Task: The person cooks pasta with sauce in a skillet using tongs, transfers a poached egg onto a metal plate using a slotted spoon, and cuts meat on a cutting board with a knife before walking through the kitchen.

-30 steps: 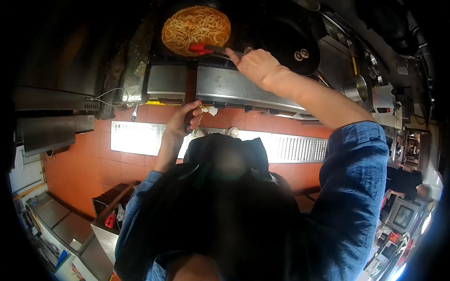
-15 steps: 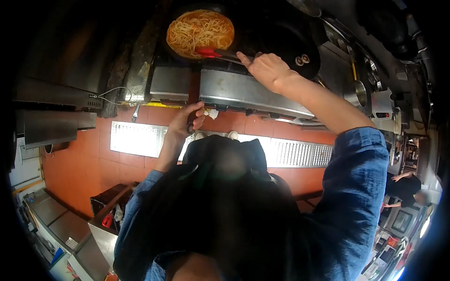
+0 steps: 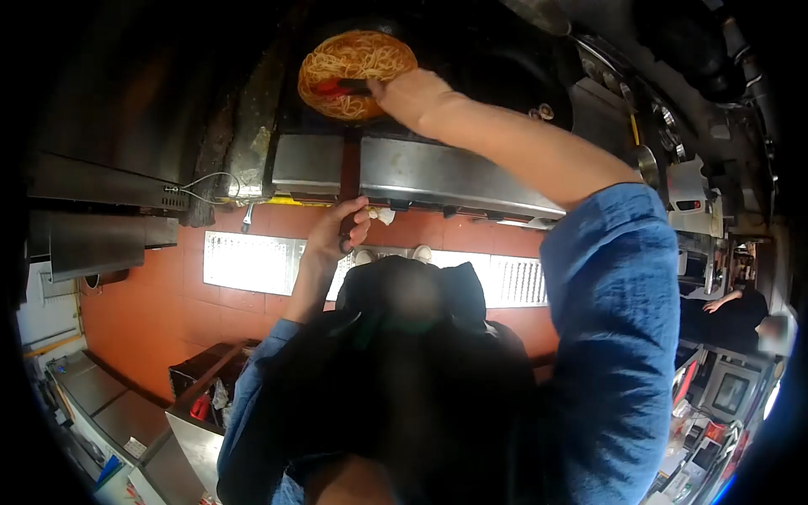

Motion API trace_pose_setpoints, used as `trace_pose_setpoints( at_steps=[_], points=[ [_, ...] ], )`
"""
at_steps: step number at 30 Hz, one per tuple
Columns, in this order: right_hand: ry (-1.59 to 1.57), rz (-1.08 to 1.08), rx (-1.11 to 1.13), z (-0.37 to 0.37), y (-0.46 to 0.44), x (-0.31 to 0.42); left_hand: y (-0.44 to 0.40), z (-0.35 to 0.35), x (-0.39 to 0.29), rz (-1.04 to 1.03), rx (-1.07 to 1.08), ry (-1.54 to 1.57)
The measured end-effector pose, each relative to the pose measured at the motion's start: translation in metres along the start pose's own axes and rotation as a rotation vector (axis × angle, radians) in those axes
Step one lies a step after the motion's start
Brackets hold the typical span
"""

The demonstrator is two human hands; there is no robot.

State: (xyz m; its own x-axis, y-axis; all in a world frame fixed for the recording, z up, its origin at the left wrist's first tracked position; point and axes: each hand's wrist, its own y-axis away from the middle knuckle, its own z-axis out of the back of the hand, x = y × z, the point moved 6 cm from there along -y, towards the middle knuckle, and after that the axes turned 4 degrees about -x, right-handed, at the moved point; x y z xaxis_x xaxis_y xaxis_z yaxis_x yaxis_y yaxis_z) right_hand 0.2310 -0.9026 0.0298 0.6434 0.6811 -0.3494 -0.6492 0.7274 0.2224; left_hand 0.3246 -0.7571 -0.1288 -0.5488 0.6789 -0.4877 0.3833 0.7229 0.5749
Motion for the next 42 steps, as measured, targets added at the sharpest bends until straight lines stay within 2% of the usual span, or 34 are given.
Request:
trace_pose_setpoints(
  at_steps=[1, 4, 8, 9, 11, 12, 15, 16, 17, 19, 20, 23, 24, 27, 30, 31, 33, 35, 36, 37, 38, 41, 42],
  points=[
    [0.004, -0.025, 0.013, -0.003, 0.001, -0.009, -0.001, 0.000, 0.001, -0.011, -0.009, -0.002],
    [0.019, -0.094, 0.066, 0.005, 0.013, -0.044, 0.009, 0.009, 0.007, -0.006, -0.213, -0.017],
    [-0.077, -0.227, -0.025, -0.018, -0.003, -0.054, 0.021, 0.009, 0.018, 0.106, -0.130, -0.022],
    [-0.090, -0.225, 0.072, -0.028, -0.008, -0.044, 0.017, 0.008, 0.013, 0.081, -0.130, -0.030],
    [-0.103, -0.179, 0.021, -0.048, -0.011, -0.024, 0.005, 0.013, -0.007, 0.034, -0.139, -0.046],
    [-0.124, -0.166, 0.011, -0.045, -0.005, -0.021, -0.009, 0.014, -0.011, 0.049, -0.042, 0.053],
    [-0.171, -0.170, 0.050, -0.015, 0.027, -0.035, -0.005, 0.018, -0.008, 0.023, -0.173, -0.024],
    [-0.248, -0.324, 0.122, -0.016, 0.038, -0.055, 0.009, 0.021, 0.009, 0.034, -0.142, 0.036],
    [-0.290, -0.344, 0.066, -0.022, 0.034, -0.061, 0.026, 0.005, 0.007, 0.095, -0.098, 0.066],
    [-0.391, -0.377, -0.029, -0.040, 0.020, -0.061, 0.016, 0.019, 0.009, 0.113, -0.176, 0.059],
    [-0.448, -0.397, 0.007, -0.045, 0.011, -0.055, 0.005, 0.012, -0.002, 0.058, -0.042, 0.065],
    [-0.620, -0.389, 0.192, -0.036, 0.010, -0.043, 0.003, 0.002, -0.017, 0.007, -0.156, 0.035],
    [-0.641, -0.356, 0.042, -0.040, 0.017, -0.047, 0.000, 0.013, -0.007, 0.039, -0.077, 0.023],
    [-0.664, -0.379, -0.135, -0.031, 0.056, -0.038, 0.020, 0.006, 0.006, 0.051, -0.030, 0.045],
    [-0.808, -0.489, -0.150, -0.051, 0.083, -0.005, 0.016, 0.008, 0.001, 0.072, -0.088, 0.058],
    [-0.852, -0.491, -0.313, -0.073, 0.087, 0.009, 0.015, 0.008, -0.001, 0.091, -0.106, 0.067],
    [-0.806, -0.494, -0.218, -0.123, 0.091, 0.037, 0.009, 0.008, -0.005, 0.081, -0.036, 0.089],
    [-0.857, -0.532, -0.177, -0.110, 0.100, 0.039, 0.008, 0.000, -0.009, 0.065, 0.005, 0.055],
    [-0.884, -0.574, -0.160, -0.106, 0.104, 0.039, 0.008, 0.005, -0.009, 0.085, -0.098, 0.011],
    [-0.959, -0.590, -0.225, -0.110, 0.108, 0.040, -0.002, 0.025, -0.001, 0.115, -0.086, 0.052],
    [-0.966, -0.598, -0.219, -0.098, 0.113, 0.039, -0.010, 0.039, 0.001, 0.059, -0.193, -0.007],
    [-0.961, -0.686, -0.269, -0.120, 0.106, 0.049, -0.021, 0.029, -0.006, 0.144, 0.171, 0.015],
    [-0.972, -0.699, -0.254, -0.133, 0.104, 0.052, -0.018, 0.029, -0.007, 0.177, -0.001, 0.159]
  ],
)
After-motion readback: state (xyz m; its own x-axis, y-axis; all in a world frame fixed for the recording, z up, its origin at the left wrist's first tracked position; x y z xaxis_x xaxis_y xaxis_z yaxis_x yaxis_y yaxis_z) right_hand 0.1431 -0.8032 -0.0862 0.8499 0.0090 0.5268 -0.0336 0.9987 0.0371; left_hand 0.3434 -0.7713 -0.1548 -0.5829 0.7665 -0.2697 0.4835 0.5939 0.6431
